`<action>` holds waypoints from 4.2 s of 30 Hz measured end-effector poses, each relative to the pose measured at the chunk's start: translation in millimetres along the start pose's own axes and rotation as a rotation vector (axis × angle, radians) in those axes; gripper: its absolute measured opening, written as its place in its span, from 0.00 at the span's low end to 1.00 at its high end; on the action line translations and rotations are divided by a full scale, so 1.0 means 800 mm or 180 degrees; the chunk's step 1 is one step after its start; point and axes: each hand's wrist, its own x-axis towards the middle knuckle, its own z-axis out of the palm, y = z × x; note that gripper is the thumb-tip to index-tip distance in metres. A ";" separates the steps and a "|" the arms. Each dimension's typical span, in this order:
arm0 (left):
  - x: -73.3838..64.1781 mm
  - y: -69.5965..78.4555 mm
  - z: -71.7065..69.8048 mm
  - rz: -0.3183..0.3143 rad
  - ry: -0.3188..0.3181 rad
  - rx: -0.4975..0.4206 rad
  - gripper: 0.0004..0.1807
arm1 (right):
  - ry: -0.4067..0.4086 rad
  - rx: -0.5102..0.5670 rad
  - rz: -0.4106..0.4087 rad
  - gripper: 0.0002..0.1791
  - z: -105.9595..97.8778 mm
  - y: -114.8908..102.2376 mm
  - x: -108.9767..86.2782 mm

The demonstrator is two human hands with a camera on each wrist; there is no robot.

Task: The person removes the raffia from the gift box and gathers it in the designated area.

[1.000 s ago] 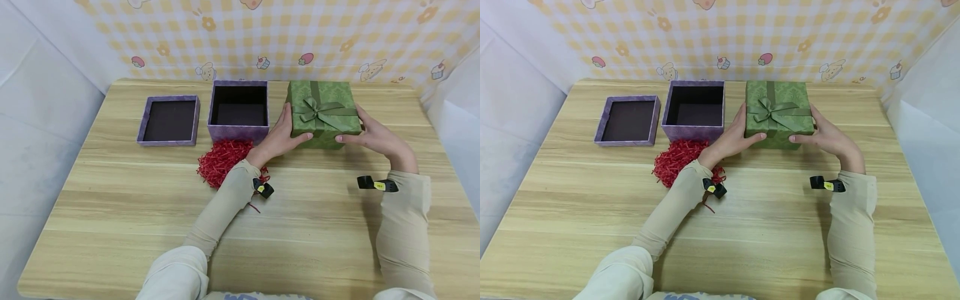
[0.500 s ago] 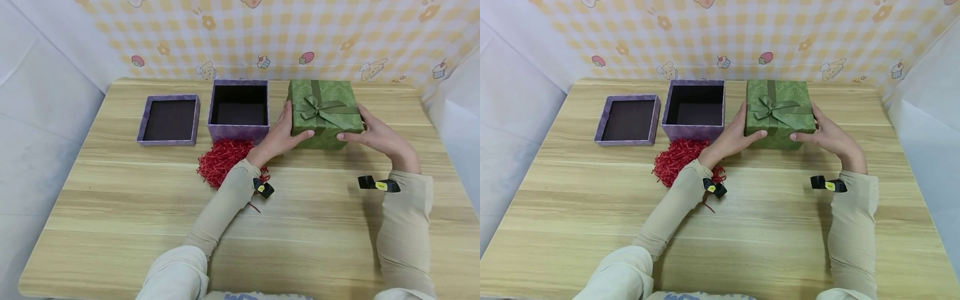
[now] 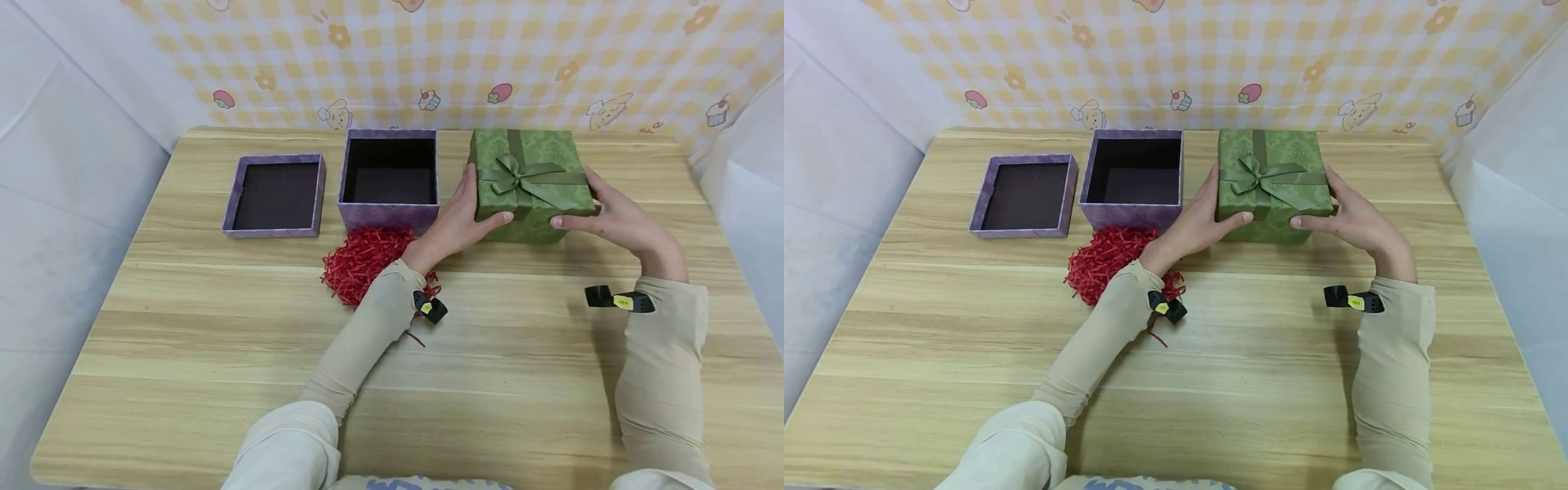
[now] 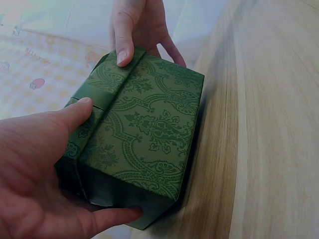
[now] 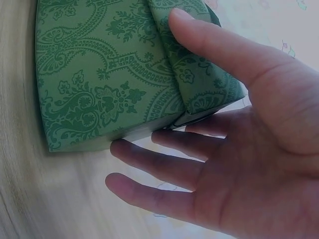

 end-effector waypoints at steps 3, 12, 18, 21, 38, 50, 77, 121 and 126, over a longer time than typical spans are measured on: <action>0.000 0.001 0.001 0.0007 0.0006 -0.0008 0.57 | 0.0021 -0.0001 -0.0036 0.51 0.000 0.000 0.000; -0.001 0.002 0.001 0.0004 0.0032 0.0006 0.57 | 0.0026 0.0106 -0.0168 0.54 0.000 0.001 0.003; -0.001 0.001 0.000 0.0047 0.0066 -0.0016 0.57 | 0.0009 0.0114 -0.0145 0.54 0.001 0.002 0.004; 0.000 0.001 0.001 0.0050 0.0070 0.0007 0.57 | 0.0000 0.0126 -0.0147 0.54 0.001 0.001 0.003; -0.002 0.001 -0.002 0.0046 0.0073 0.0002 0.57 | -0.0030 0.0175 -0.0129 0.52 0.001 -0.002 0.002; -0.002 0.001 -0.002 0.0034 0.0089 -0.0020 0.57 | -0.0041 0.0126 -0.0215 0.52 0.000 -0.003 0.002; -0.001 0.001 -0.004 0.0096 0.0177 -0.0112 0.57 | 0.0028 0.0008 -0.0227 0.50 -0.001 -0.002 0.002; -0.002 0.012 -0.006 0.0326 0.0489 0.0037 0.57 | 0.0197 0.0080 -0.0516 0.50 -0.004 -0.009 -0.003; -0.003 0.013 -0.007 0.0345 0.0507 0.0038 0.57 | 0.0201 0.0075 -0.0496 0.50 -0.005 -0.011 -0.005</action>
